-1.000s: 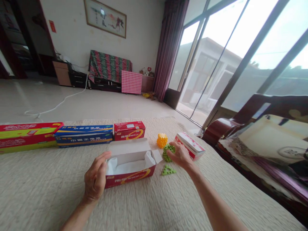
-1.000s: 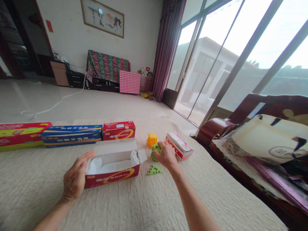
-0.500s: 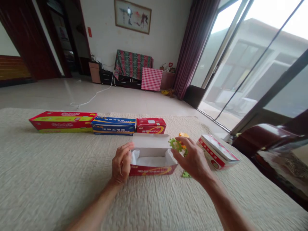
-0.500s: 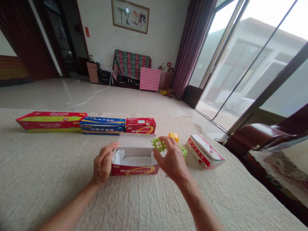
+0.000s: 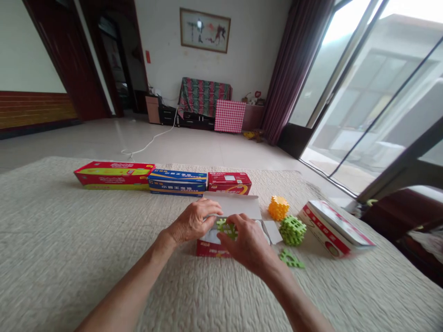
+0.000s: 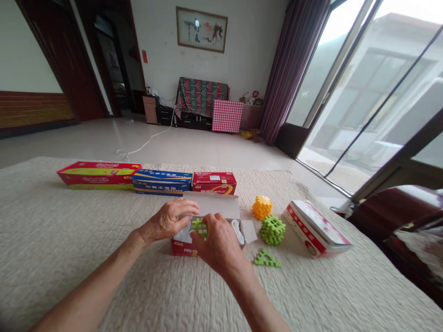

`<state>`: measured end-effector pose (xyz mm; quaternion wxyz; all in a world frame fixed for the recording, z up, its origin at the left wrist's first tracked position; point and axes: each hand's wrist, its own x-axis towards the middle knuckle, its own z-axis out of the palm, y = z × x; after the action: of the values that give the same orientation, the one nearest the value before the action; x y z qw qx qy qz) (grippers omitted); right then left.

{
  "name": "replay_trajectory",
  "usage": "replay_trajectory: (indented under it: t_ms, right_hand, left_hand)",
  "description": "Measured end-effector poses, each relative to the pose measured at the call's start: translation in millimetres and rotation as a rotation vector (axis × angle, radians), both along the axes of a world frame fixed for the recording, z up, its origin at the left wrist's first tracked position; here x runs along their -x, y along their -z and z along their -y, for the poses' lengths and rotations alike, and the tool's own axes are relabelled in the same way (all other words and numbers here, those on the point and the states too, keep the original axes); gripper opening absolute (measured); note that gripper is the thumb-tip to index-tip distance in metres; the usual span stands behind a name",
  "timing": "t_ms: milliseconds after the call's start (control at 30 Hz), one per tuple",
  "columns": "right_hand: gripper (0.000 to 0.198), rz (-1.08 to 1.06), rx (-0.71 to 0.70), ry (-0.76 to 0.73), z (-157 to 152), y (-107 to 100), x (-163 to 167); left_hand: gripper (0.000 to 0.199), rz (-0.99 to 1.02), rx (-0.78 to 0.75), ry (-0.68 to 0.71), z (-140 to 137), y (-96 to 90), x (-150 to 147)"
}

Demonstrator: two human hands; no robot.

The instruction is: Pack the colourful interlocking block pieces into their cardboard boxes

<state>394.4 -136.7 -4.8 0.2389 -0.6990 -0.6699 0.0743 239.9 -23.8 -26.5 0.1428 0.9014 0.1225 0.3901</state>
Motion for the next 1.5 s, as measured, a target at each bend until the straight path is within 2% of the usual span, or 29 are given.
replay_trajectory:
  t_ms: [167,367,567,700,800,900,1000,1133,1233,1300,1367,1433,1500]
  right_hand:
    - [0.018,0.057,0.081,0.052,-10.8,7.3,-0.7]
    - [0.021,0.04,0.11,0.112,-16.0,9.6,1.6]
    - [0.023,0.008,0.108,-0.011,-12.3,8.7,-6.0]
    - [0.028,0.075,0.173,-0.013,-11.9,11.0,-9.5]
    - [0.028,0.107,0.168,-0.017,-11.2,13.8,-7.6]
    - [0.026,0.106,0.15,-0.018,-7.1,9.6,-3.3]
    - [0.024,0.081,0.105,-0.015,-0.5,-5.4,-6.0]
    - [0.022,0.033,-0.025,0.087,10.3,-25.5,-43.2]
    - [0.021,0.071,-0.088,0.281,18.2,-23.3,-94.8]
    - [0.026,0.159,-0.042,0.373,22.2,-14.1,-127.9]
    - [0.036,0.208,0.033,0.375,24.6,-3.8,-151.2]
    - [0.041,0.232,0.088,0.359,25.4,3.9,-162.4]
    - [0.038,0.244,0.115,0.349,24.9,8.3,-164.5]
  left_hand:
    - [0.031,0.054,0.147,0.025,-11.1,18.2,0.4]
    - [0.033,0.113,0.21,0.025,-14.1,22.8,-1.5]
    - [0.03,0.166,0.298,-0.031,-13.9,25.6,-1.0]
    - [0.029,0.178,0.309,-0.057,-13.7,26.3,-1.9]
    - [0.029,0.18,0.3,-0.057,-13.0,25.6,-2.9]
    - [0.027,0.157,0.284,-0.077,-11.5,24.3,-2.3]
    - [0.026,0.108,0.297,-0.11,-11.3,23.4,-0.3]
    - [0.022,0.078,0.32,-0.13,-13.1,23.2,1.6]
    - [0.023,0.059,0.343,-0.143,-14.1,23.5,2.3]
    - [0.025,0.055,0.353,-0.141,-14.7,24.1,2.7]
    - [0.025,0.069,0.354,-0.134,-15.3,24.9,2.9]
    - [0.024,0.087,0.348,-0.128,-15.6,25.6,3.0]
    - [0.024,0.102,0.344,-0.123,-15.6,25.7,3.0]
